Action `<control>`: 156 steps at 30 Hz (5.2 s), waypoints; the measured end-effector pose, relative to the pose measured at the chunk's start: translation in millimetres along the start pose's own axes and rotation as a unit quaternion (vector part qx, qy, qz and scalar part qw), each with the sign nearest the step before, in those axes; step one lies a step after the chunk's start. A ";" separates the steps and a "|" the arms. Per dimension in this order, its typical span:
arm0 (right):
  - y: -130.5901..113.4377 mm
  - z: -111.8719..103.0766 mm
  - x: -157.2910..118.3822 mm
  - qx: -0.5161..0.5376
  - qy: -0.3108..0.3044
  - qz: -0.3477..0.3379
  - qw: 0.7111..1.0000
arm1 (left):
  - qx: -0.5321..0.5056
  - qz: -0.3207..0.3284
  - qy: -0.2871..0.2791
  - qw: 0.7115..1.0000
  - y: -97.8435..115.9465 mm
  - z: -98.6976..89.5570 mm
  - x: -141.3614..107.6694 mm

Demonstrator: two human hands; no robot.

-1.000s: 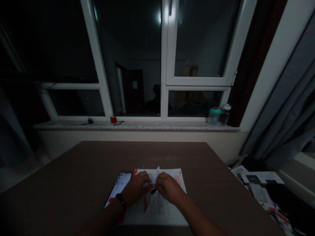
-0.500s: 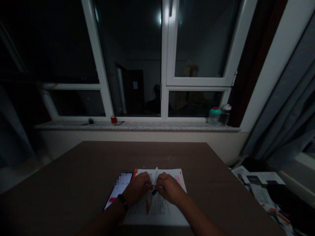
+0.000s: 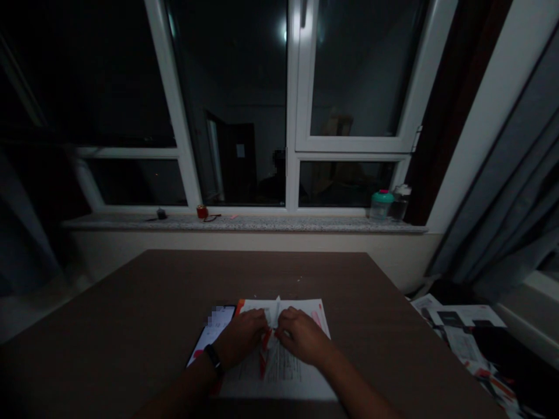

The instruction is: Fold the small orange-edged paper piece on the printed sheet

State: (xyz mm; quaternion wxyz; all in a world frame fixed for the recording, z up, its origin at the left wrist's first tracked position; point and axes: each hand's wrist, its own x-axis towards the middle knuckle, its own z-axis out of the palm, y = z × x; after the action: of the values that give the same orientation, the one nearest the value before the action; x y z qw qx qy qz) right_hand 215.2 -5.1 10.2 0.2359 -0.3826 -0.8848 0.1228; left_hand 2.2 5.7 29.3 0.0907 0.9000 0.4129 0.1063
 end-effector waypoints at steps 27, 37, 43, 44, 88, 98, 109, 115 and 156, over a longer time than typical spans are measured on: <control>-14.7 3.0 0.8 0.004 0.027 0.130 0.991 | -0.043 -0.043 0.019 0.998 -4.7 1.4 -7.4; -8.4 1.4 -0.6 -0.047 0.043 0.140 0.988 | -0.029 -0.071 0.025 0.997 3.9 6.7 -3.1; -9.9 2.5 -0.2 -0.044 0.049 0.150 0.986 | -0.025 -0.095 0.067 0.993 4.7 16.3 -2.0; -9.9 4.1 -0.1 -0.040 0.053 0.150 0.986 | -0.023 -0.097 0.072 0.992 3.6 17.3 -2.1; -9.3 8.8 1.1 0.140 0.047 0.075 0.986 | -0.081 -0.108 0.108 0.985 -1.9 23.9 -2.4; 4.2 8.9 1.4 0.050 0.108 0.179 0.977 | -0.083 -0.122 0.083 0.986 -1.8 21.1 -1.5; 5.4 11.5 0.5 0.034 0.103 0.193 0.975 | -0.108 -0.101 0.101 0.984 -7.0 27.8 0.5; 9.4 17.3 1.3 0.044 0.111 0.195 0.973 | -0.118 -0.118 0.095 0.981 -7.6 26.7 1.5; 7.2 18.5 5.4 0.048 0.078 0.161 0.983 | -0.105 -0.076 0.064 0.990 -8.5 18.9 6.2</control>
State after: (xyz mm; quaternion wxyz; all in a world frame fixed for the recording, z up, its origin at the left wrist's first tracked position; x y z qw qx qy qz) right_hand 207.0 3.0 -6.8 0.2992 -0.5169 -0.7836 0.1710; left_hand 5.0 14.4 9.8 0.1657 0.8431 0.4714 0.1987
